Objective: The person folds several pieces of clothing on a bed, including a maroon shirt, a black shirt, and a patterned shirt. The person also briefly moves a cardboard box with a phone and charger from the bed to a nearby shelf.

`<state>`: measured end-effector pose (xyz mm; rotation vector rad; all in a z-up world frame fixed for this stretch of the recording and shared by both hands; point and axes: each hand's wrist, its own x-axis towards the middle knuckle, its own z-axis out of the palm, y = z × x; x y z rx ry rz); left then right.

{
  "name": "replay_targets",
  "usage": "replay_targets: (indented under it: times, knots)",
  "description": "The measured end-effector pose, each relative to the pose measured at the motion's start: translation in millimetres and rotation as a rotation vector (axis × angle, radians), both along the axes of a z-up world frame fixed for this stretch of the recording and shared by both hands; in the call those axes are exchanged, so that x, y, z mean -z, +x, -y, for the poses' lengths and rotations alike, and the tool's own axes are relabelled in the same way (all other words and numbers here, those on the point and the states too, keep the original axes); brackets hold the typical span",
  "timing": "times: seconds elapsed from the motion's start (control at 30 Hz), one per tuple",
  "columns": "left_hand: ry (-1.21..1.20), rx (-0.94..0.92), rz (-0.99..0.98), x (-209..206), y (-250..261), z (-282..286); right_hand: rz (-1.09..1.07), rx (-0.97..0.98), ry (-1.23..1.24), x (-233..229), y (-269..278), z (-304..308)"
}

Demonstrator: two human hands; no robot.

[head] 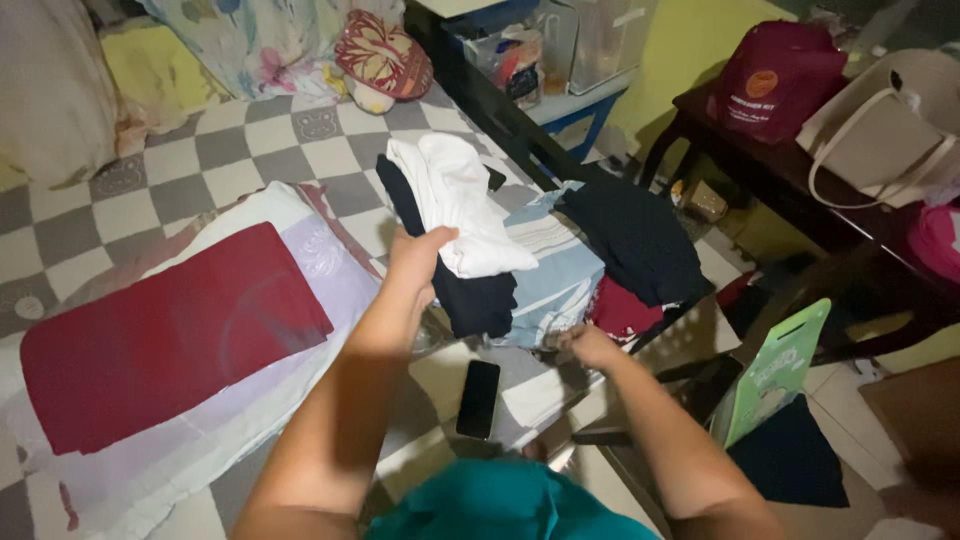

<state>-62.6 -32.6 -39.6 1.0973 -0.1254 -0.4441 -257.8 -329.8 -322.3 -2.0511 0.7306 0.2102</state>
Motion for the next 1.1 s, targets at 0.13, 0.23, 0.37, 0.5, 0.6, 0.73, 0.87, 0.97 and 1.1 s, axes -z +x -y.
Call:
replay_targets:
  times: [0.13, 0.23, 0.37, 0.5, 0.6, 0.73, 0.87, 0.97, 1.1]
  knots:
    - [-0.084, 0.045, -0.007, 10, 3, 9, 0.262, 0.006, -0.255, -10, -3, 12]
    - [-0.082, 0.016, -0.074, 17, 11, 25, 0.152, 0.146, -0.436, -41, 1, 37]
    - [-0.010, 0.033, -0.041, 23, 26, 53, 0.021, 0.312, -0.639, -99, 12, 60]
    - [-0.060, 0.037, -0.032, 32, 34, 87, -0.154, 0.280, -0.711, -149, 30, 73]
    - [-0.020, 0.009, -0.028, 33, 47, 110, -0.239, 0.196, -0.765, -167, 46, 83]
    - [-0.028, 0.020, -0.006, 28, 61, 134, -0.435, 0.058, -0.776, -145, 72, 100]
    - [0.011, -0.014, -0.016, 16, 64, 153, -0.248, 0.043, -0.875, -93, 88, 157]
    - [-0.010, -0.041, -0.123, 11, 62, 159, -0.106, 0.173, -0.674, -75, 93, 236]
    - [-0.140, 0.004, -0.135, 17, 67, 175, 0.297, 0.344, -0.596, -90, 85, 335]
